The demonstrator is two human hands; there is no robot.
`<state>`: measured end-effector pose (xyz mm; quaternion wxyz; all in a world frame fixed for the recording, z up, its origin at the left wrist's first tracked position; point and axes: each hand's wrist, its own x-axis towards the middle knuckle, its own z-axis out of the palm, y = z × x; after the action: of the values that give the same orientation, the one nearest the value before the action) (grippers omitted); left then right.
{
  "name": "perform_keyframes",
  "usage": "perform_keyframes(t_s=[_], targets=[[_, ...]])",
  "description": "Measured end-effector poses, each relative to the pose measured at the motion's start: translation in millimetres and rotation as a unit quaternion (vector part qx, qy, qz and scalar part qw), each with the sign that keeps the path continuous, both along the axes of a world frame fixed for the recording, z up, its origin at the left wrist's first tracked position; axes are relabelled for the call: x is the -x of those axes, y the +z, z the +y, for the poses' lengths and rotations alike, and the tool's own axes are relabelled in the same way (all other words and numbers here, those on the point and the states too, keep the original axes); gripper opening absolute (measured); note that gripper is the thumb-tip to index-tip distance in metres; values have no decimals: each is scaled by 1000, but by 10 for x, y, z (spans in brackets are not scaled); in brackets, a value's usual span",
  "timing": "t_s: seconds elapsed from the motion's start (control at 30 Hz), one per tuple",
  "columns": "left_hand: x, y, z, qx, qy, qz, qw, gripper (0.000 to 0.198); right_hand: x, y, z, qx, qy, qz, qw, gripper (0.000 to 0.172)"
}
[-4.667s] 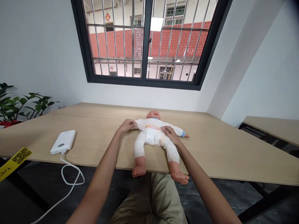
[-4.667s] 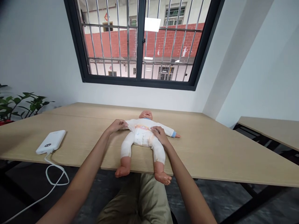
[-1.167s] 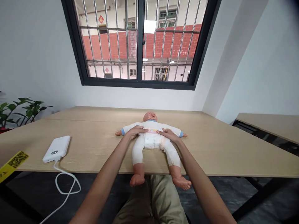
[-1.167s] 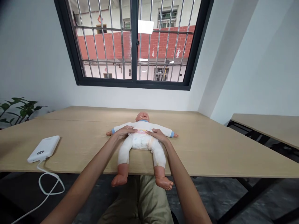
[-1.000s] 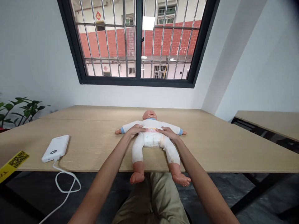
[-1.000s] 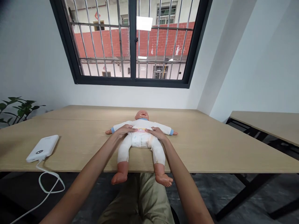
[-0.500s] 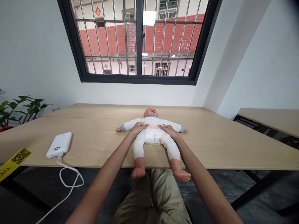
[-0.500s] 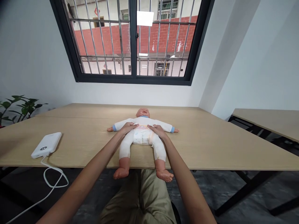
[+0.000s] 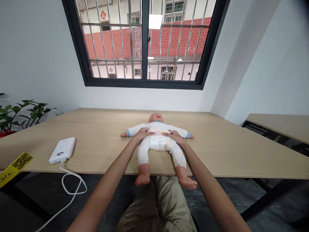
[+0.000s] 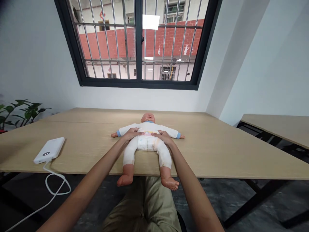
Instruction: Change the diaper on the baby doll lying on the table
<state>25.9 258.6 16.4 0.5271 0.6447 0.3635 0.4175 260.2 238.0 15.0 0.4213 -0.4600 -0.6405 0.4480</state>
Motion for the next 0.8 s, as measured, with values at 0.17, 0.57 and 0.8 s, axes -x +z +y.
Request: perform_keyframes(t_s=[0.17,0.57,0.8], targets=[[-9,23,-32,17,-8,-11,1000,41,-4,-23,13,-4,9,13,1000,48],[-33,-63,65,2,37,-43,998,41,-9,-72,93,-49,-24,2,999,50],[-2,-100,135,3,12,-44,999,43,-8,-48,81,-76,2,-7,997,53]])
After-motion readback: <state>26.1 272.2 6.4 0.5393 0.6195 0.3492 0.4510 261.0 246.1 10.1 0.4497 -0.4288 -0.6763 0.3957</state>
